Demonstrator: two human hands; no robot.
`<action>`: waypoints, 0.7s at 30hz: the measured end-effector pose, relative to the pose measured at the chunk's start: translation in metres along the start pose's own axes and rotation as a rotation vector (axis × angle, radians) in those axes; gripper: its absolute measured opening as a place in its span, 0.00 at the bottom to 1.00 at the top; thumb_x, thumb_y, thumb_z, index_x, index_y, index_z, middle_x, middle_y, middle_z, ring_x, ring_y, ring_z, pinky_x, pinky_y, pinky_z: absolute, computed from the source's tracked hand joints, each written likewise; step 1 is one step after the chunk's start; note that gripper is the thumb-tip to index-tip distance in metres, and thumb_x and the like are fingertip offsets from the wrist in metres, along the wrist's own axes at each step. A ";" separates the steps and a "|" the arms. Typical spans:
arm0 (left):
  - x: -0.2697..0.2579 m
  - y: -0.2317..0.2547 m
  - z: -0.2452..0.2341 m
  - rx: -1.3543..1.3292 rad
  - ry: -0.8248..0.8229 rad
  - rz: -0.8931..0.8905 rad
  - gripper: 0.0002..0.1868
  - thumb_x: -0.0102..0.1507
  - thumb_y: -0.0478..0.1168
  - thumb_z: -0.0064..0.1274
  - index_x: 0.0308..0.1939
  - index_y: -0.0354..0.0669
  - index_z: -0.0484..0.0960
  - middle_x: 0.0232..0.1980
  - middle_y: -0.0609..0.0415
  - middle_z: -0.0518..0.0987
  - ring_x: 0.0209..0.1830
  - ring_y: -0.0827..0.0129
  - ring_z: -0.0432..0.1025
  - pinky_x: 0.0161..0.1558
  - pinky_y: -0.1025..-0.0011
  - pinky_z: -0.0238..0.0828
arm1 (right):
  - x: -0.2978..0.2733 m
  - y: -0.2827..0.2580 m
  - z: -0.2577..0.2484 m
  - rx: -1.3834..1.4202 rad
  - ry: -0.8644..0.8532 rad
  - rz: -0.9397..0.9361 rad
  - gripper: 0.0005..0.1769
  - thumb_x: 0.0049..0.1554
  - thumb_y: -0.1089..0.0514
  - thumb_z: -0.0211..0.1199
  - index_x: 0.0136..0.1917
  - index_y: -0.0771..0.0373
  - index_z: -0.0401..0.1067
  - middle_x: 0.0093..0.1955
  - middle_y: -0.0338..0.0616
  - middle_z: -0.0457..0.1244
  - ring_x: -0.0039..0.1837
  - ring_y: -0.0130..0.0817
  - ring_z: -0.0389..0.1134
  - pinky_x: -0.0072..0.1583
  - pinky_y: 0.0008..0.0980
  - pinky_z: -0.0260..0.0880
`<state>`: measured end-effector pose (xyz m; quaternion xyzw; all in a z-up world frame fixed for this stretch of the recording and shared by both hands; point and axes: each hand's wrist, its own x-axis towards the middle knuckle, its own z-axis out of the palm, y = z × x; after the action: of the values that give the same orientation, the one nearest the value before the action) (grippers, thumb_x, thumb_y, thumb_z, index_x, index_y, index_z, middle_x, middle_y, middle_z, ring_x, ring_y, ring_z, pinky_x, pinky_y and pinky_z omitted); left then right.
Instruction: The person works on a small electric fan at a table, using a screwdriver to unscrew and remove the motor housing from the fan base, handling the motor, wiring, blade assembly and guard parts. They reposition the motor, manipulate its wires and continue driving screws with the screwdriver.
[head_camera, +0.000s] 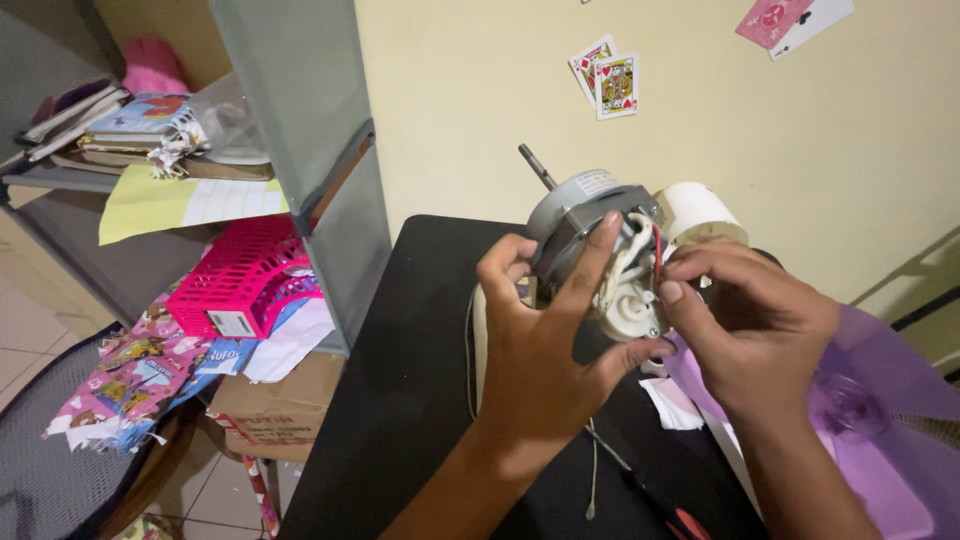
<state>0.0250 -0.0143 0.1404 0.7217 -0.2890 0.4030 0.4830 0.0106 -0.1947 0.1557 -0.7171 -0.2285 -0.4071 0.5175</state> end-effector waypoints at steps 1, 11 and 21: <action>0.000 0.001 0.000 0.004 0.010 0.008 0.55 0.46 0.61 0.74 0.76 0.62 0.69 0.62 0.42 0.59 0.63 0.53 0.62 0.62 0.59 0.71 | 0.000 0.000 -0.001 0.009 -0.002 -0.005 0.04 0.60 0.75 0.66 0.49 0.74 0.75 0.51 0.49 0.69 0.55 0.31 0.71 0.60 0.27 0.72; 0.000 -0.008 0.002 0.066 0.053 0.056 0.55 0.44 0.67 0.71 0.74 0.67 0.70 0.57 0.48 0.57 0.58 0.58 0.61 0.56 0.65 0.74 | 0.000 0.012 -0.007 0.013 0.006 0.036 0.05 0.58 0.74 0.68 0.48 0.73 0.76 0.51 0.51 0.70 0.55 0.33 0.72 0.61 0.30 0.74; 0.000 -0.004 -0.002 0.069 0.014 0.017 0.54 0.43 0.65 0.73 0.73 0.67 0.72 0.56 0.47 0.59 0.58 0.58 0.61 0.55 0.64 0.75 | 0.006 0.006 -0.014 0.041 -0.066 0.064 0.05 0.57 0.74 0.68 0.48 0.73 0.76 0.50 0.51 0.70 0.54 0.32 0.71 0.61 0.31 0.73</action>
<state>0.0277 -0.0105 0.1390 0.7325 -0.2775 0.4221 0.4564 0.0143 -0.2103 0.1591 -0.7262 -0.2307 -0.3619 0.5370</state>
